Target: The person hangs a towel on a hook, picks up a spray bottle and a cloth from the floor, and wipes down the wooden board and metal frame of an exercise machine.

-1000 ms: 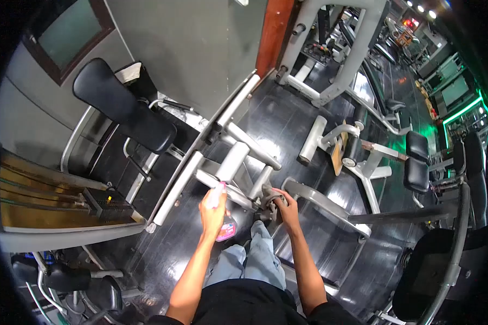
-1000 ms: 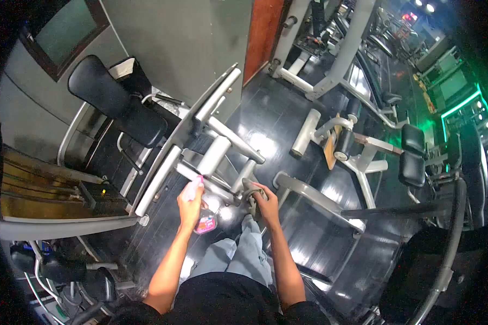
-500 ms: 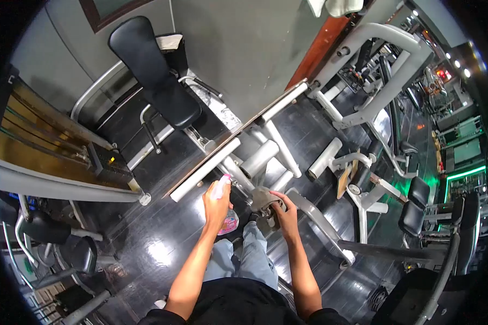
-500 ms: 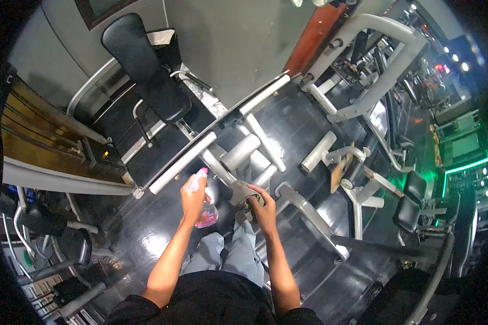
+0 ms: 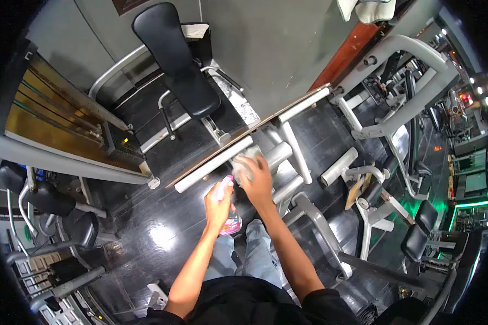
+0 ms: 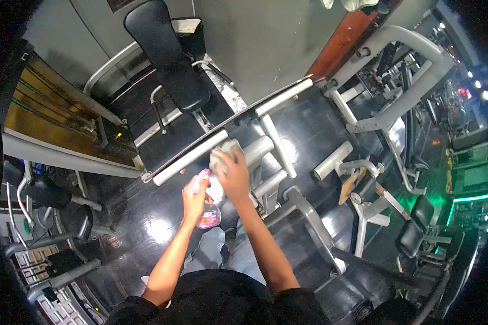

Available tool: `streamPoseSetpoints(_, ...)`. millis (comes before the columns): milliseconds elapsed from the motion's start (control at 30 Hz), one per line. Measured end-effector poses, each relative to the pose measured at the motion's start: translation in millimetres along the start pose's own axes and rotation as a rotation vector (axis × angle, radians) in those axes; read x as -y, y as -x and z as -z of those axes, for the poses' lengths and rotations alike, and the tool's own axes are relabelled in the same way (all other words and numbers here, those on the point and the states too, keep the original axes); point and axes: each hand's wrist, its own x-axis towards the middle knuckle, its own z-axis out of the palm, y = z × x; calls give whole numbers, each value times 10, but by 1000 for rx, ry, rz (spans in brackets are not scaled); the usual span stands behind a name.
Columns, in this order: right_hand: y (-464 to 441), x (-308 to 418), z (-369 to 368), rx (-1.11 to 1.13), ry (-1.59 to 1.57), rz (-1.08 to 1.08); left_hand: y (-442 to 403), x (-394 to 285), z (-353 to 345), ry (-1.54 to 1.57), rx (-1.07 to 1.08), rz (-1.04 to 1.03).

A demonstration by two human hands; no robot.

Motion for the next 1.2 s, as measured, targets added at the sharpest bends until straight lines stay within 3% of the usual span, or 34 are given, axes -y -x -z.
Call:
streamPoseSetpoints(100, 7, -82, -213, -18, 111, 109, 27, 27, -5, 72, -27, 42)
streamPoseSetpoints(367, 371, -221, 75, 107, 124, 19, 39, 41, 99, 82, -36, 86)
streamPoseSetpoints(433, 67, -96, -29, 49, 87, 37, 38, 15, 118, 132, -36, 104)
streamPoseSetpoints(567, -64, 36, -277, -102, -126, -162, 54, -28, 94, 138, -42, 136)
streamPoseSetpoints(633, 173, -49, -192, -64, 62, 10, 45, -17, 71, 146, -31, 114)
streamPoseSetpoints(700, 426, -167, 60, 2, 114, 43, 35, 55, 76, 123, 14, 118)
streamPoseSetpoints(767, 691, -256, 336, 159, 85, -50, -3, 94, 57, 104, 65, 108)
streamPoseSetpoints(800, 826, -313, 416, 153, 89, -59, 3, 107, 50, 101, 80, 111)
streamPoseSetpoints(867, 1029, -450, 467, 41, 71, -334, -19, 128, 43, 97, 109, 110)
streamPoseSetpoints(967, 751, -361, 396, 25, 25, -506, -35, 149, -4, 82, 170, 135)
streamPoseSetpoints(1167, 678, -318, 144, -223, -73, -476, -69, 92, -92, 111, 212, 138)
streamPoseSetpoints(1200, 714, -396, 232, -72, 84, -608, -95, 126, -83, 93, 244, 124)
